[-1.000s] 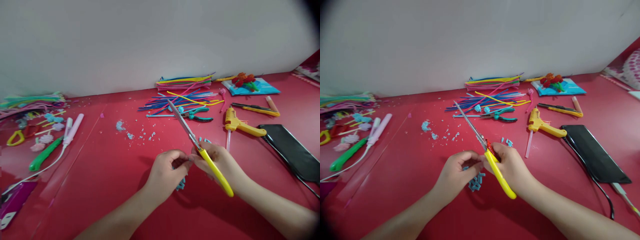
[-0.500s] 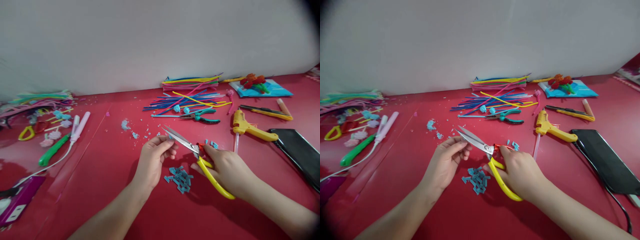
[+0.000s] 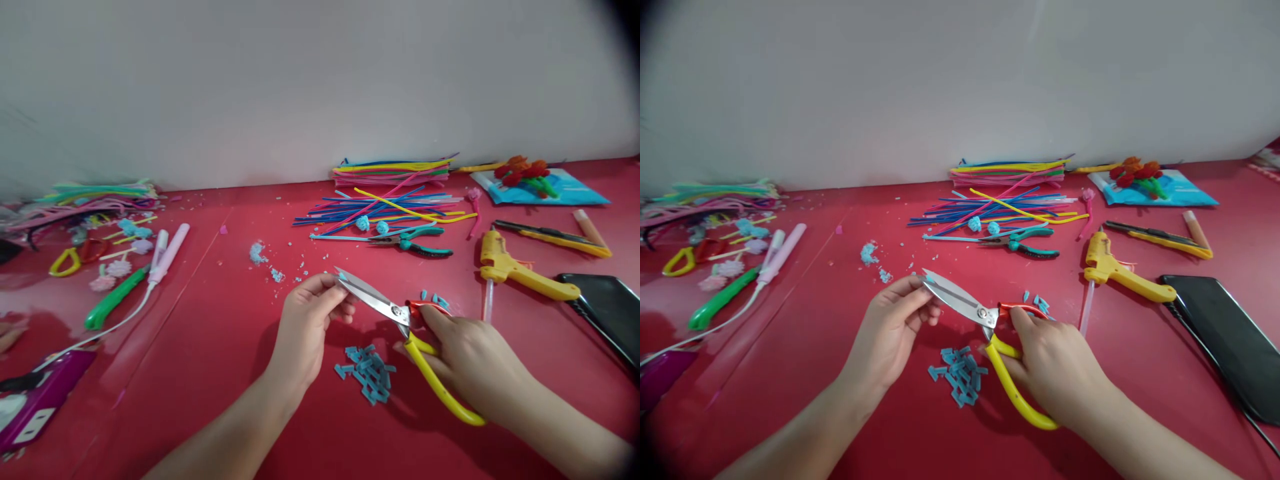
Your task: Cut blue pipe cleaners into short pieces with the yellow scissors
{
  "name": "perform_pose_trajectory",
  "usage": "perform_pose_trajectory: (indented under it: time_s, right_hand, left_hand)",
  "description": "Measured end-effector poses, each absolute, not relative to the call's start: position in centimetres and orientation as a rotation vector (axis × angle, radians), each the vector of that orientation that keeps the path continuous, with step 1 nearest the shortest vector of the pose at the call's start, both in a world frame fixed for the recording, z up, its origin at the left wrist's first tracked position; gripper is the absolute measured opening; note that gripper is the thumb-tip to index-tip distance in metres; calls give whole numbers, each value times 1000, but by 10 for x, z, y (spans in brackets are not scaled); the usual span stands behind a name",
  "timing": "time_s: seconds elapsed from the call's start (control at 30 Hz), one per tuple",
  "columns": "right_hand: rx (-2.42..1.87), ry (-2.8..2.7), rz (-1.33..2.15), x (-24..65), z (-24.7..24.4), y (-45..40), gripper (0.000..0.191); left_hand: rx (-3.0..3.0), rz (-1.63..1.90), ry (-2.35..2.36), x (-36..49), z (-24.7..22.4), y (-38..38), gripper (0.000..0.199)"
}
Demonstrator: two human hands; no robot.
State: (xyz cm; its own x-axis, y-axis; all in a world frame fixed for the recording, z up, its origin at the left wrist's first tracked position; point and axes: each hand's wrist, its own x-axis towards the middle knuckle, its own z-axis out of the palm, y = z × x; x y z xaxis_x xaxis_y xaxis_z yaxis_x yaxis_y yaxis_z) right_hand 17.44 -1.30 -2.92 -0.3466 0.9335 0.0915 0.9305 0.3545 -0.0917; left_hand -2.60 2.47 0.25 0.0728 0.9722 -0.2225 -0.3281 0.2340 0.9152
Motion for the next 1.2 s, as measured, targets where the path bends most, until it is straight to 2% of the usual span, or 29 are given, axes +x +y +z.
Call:
perform_pose_trajectory:
  time_s: [0.4, 0.9, 1.2]
  right_hand:
    - [-1681, -2487, 65, 174, -32, -12, 20]
    - [-1710, -2472, 94, 175, -32, -12, 25]
    - [-1898, -2352, 378, 177, -16, -6, 21]
  left_hand:
    - [793, 1153, 1021, -27, 2, 25, 8]
    - [820, 1130, 1011, -28, 4, 25, 9]
    - [798, 1082, 982, -26, -4, 25, 9]
